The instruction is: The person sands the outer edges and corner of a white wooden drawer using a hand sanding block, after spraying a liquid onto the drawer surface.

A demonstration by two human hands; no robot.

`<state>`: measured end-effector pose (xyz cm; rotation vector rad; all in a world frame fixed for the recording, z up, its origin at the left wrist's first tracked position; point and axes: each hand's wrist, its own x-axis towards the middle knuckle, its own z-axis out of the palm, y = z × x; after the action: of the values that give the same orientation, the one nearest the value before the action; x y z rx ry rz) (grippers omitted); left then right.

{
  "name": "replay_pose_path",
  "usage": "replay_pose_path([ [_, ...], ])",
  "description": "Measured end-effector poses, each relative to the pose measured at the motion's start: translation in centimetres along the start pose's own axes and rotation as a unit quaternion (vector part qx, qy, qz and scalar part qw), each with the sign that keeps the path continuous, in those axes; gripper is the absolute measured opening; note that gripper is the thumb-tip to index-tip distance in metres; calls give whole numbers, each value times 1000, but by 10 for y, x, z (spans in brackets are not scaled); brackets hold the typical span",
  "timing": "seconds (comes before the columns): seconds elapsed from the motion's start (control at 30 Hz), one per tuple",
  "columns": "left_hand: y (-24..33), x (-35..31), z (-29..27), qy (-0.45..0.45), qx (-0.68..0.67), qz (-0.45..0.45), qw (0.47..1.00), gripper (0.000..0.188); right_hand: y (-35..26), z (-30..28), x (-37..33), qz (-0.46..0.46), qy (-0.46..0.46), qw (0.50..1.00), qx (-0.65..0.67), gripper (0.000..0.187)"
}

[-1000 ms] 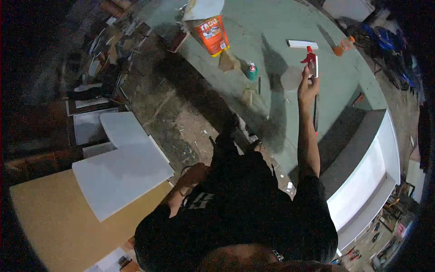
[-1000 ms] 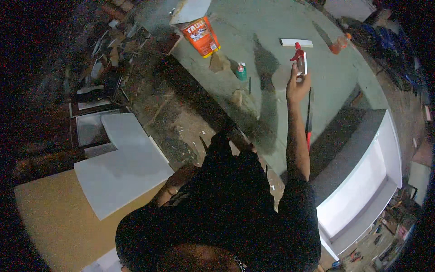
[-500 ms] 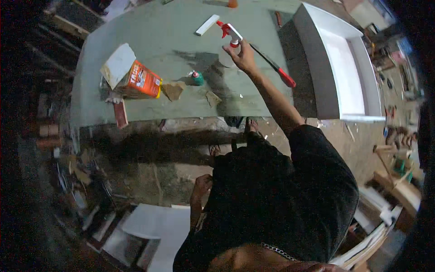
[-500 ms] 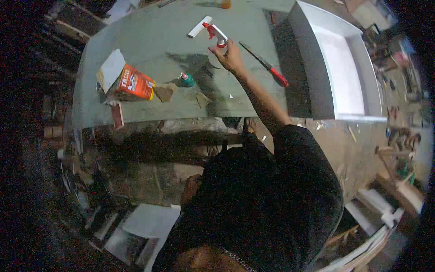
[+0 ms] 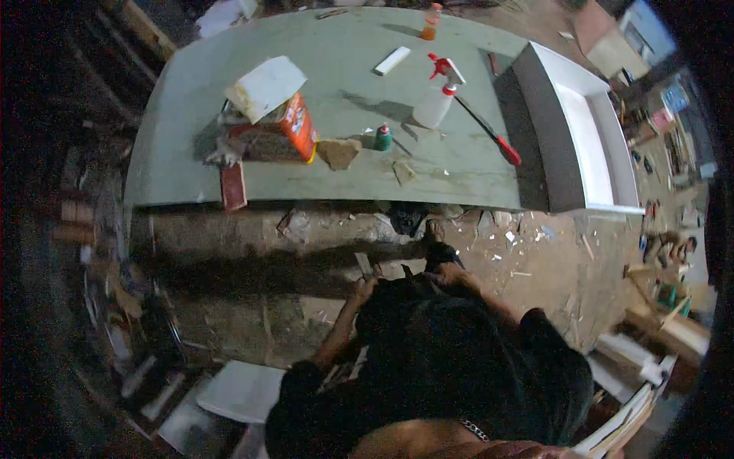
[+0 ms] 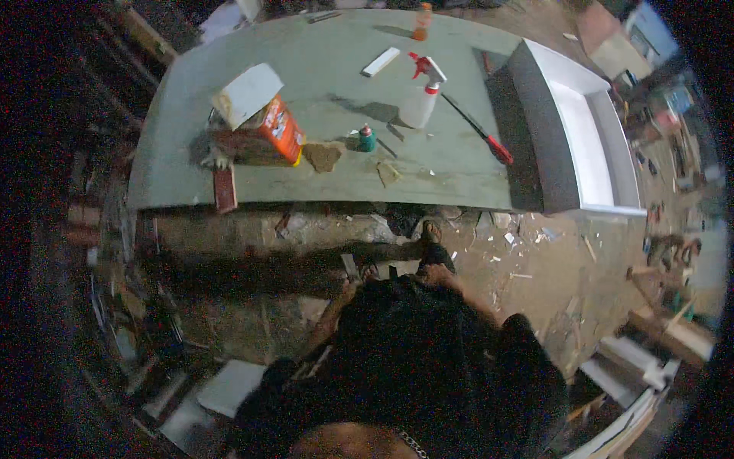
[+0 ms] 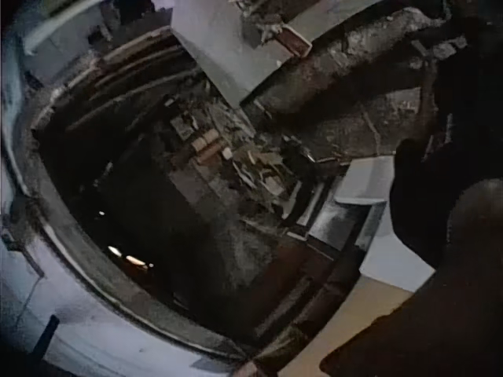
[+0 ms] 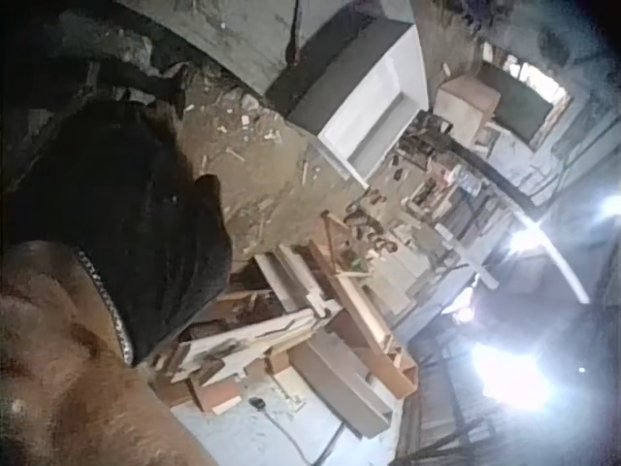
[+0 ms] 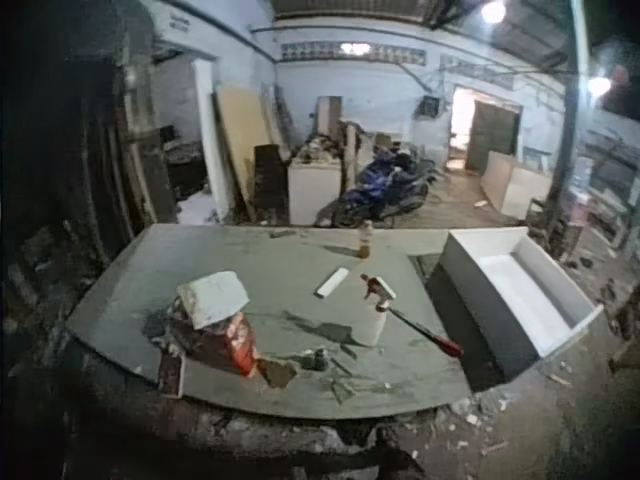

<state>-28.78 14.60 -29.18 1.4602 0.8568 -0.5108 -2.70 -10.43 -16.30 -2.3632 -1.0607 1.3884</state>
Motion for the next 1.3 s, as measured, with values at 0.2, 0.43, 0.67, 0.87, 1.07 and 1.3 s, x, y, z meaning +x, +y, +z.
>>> replay_pose_path([
  [0.2,4,-6,18,3,-201,236,951,42,40,29,-31,37,-44,998,-9,49],
  [0.43,-67,-90,-4,238,-268,69,931,37,-73,34,16,-318,94,940,-84,34],
  [0.67,-23,-112,26,314,-407,435,740,36,-74,15,82,-344,-214,903,139,42],
  [0.87,-13,-84,48,356,-406,100,836,43,-82,-30,97,-408,-314,813,273,41],
  [1.07,12,-86,5,322,-363,-44,873,58,-54,-77,49,-223,-235,923,208,41],
  [1.3,150,-85,-252,614,-38,301,728,79,-53,-75,31,-263,54,931,249,35],
])
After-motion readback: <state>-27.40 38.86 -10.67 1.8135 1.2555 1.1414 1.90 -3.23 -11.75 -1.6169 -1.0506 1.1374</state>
